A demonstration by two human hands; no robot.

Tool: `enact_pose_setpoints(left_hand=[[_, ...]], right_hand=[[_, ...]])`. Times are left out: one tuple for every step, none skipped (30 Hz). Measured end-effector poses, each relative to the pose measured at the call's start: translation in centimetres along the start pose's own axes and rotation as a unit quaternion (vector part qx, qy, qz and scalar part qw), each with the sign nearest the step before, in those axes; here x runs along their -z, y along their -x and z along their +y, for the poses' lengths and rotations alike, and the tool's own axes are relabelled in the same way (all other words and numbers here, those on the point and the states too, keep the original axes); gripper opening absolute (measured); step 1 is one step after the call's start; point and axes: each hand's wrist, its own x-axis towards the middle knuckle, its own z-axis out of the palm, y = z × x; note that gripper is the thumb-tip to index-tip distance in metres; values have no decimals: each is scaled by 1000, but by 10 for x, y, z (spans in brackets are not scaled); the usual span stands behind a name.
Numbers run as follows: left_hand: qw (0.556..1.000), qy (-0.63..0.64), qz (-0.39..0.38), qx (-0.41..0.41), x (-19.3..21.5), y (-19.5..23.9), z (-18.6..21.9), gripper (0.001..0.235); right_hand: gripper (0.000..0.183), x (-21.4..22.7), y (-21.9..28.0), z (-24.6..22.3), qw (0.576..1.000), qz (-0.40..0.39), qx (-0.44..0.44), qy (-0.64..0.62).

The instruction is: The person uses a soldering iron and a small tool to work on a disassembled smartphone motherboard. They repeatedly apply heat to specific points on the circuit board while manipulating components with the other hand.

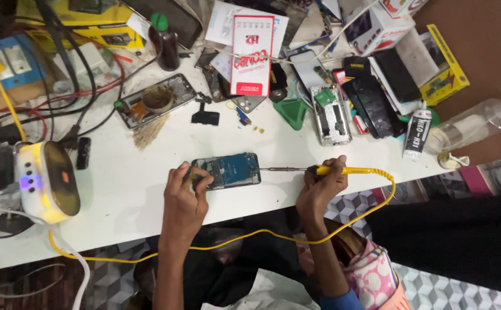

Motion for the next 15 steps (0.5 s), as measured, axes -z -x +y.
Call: enact_pose_setpoints(left_hand=[[1000, 6, 0, 1, -1, 1, 0, 42], [999, 35, -3, 24, -1, 3, -1, 45], [997, 62, -5, 49, -2, 4, -1, 48], [993, 90, -7, 74, -2, 5, 0, 50], [998, 63, 5, 29, -1, 3, 0, 52], [999, 36, 17, -15, 0, 0, 2, 54], [998, 9, 32, -59, 2, -2, 3, 56], [997, -32, 24, -60, 2, -4, 4, 52], [995, -75, 13, -57, 5, -2, 6, 49], [992, -118, 1, -53, 7, 0, 8, 47], [994, -89, 20, -68, 7, -1, 9, 51], [994, -59, 38, -82, 6, -3, 9, 55], [993, -29, 57, -99, 6, -4, 8, 61], [995, -23, 50, -87, 5, -5, 7, 61], [996, -16, 41, -73, 5, -3, 7, 61]], right_hand=[[38, 1, 1, 0, 1000, 0, -2, -2], [37, 1, 1, 0, 1000, 0, -4, -4], [35, 1, 2, 0, 1000, -1, -7, -5], [33, 2, 3, -1, 1000, 2, -11, -1], [31, 1, 1, -1, 1000, 3, -12, 1], [29, 0, 0, -2, 1000, 4, -14, 3], [30, 1, -1, -2, 1000, 3, -22, -6], [30, 2, -1, -3, 999, 3, -31, -15], [31, 6, 2, -3, 999, 5, -45, -22], [28, 10, 5, -3, 998, -5, -49, -38], [26, 10, 2, -3, 997, -18, -52, -56], [24, 10, 1, -3, 995, -31, -55, -74], [23, 10, -1, -3, 995, -33, -57, -75], [21, 10, -4, -3, 995, -35, -59, -75], [20, 11, -4, -3, 995, -36, -62, -73]])
